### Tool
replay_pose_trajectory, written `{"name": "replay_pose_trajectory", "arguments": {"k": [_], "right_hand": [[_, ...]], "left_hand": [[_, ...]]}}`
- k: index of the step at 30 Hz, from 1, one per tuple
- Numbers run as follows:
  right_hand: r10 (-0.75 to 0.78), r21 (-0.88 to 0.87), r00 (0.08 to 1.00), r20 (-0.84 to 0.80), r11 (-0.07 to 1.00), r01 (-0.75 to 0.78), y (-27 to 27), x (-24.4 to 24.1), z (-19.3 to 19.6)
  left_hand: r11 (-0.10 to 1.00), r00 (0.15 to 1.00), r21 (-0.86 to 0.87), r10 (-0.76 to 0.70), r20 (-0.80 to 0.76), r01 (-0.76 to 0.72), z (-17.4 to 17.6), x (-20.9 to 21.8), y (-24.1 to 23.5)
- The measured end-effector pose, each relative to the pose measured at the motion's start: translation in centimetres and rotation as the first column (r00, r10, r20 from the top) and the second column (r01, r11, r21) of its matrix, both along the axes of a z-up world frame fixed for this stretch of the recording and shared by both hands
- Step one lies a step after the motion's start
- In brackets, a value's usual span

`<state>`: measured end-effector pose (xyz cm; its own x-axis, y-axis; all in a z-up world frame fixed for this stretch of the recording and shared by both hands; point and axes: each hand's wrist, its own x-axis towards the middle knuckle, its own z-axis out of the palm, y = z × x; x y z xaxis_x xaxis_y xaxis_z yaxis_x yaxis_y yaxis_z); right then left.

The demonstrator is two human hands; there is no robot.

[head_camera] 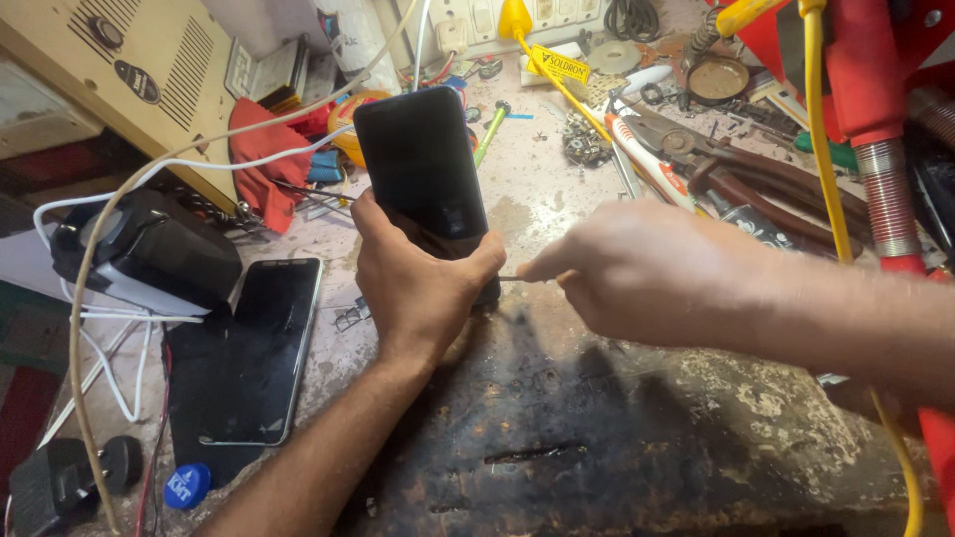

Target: The person uses a screwdriver and a metal prying tool to work on the edges and seams of a blue smartphone. They rotate the device and apply pressure along the frame, attempting to separate the casing.

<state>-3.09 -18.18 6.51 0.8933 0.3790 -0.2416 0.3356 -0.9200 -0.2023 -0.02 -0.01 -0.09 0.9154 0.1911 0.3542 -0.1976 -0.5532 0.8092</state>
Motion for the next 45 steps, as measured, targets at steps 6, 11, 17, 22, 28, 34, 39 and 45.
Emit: {"name": "replay_pose_trajectory", "arguments": {"k": [6, 11, 17, 22, 28, 34, 39, 45], "right_hand": [[-0.036, -0.077, 0.997, -0.066, 0.997, 0.031, 0.7, -0.2, 0.6], [0.214, 0.022, 0.977, 0.028, 0.977, -0.214, 1.2, 3.0, 0.9], [0.007, -0.331, 0.994, -0.112, 0.942, -0.044, 4.4, 3.0, 2.6], [0.155, -0.405, 0.978, -0.14, 0.892, -0.2, 5.1, 1.9, 3.9], [-0.078, -0.332, 0.972, -0.221, 0.943, 0.0, 3.6, -0.8, 1.0], [0.177, -0.001, 0.965, -0.192, 0.984, -0.18, 0.8, 3.2, 0.4], [0.047, -0.06, 0.912, -0.407, 0.995, -0.078, -1.1, 6.0, -0.2], [0.281, 0.018, 0.917, -0.282, 0.957, -0.288, 0.8, 5.1, 2.0]], "left_hand": [[0.999, 0.998, 0.017, 0.028, 0.062, -0.03, -0.4, 0.0, 0.2], [0.999, 0.999, 0.03, 0.04, -0.002, -0.04, -0.6, 0.5, 0.4], [0.999, 0.999, 0.015, 0.043, -0.005, -0.043, -1.0, 0.7, 0.6], [0.998, 0.998, 0.0, 0.056, 0.002, -0.056, -1.2, 0.7, 0.5], [0.998, 0.998, -0.003, 0.056, 0.011, -0.056, -1.4, 0.9, 0.7], [0.997, 0.997, 0.012, 0.071, -0.008, -0.07, -1.4, 1.1, 0.5], [0.997, 0.997, 0.031, 0.077, -0.005, -0.076, -1.3, 1.2, 0.5], [0.998, 0.998, 0.024, 0.057, -0.011, -0.056, -1.1, 1.1, 0.4]]}}
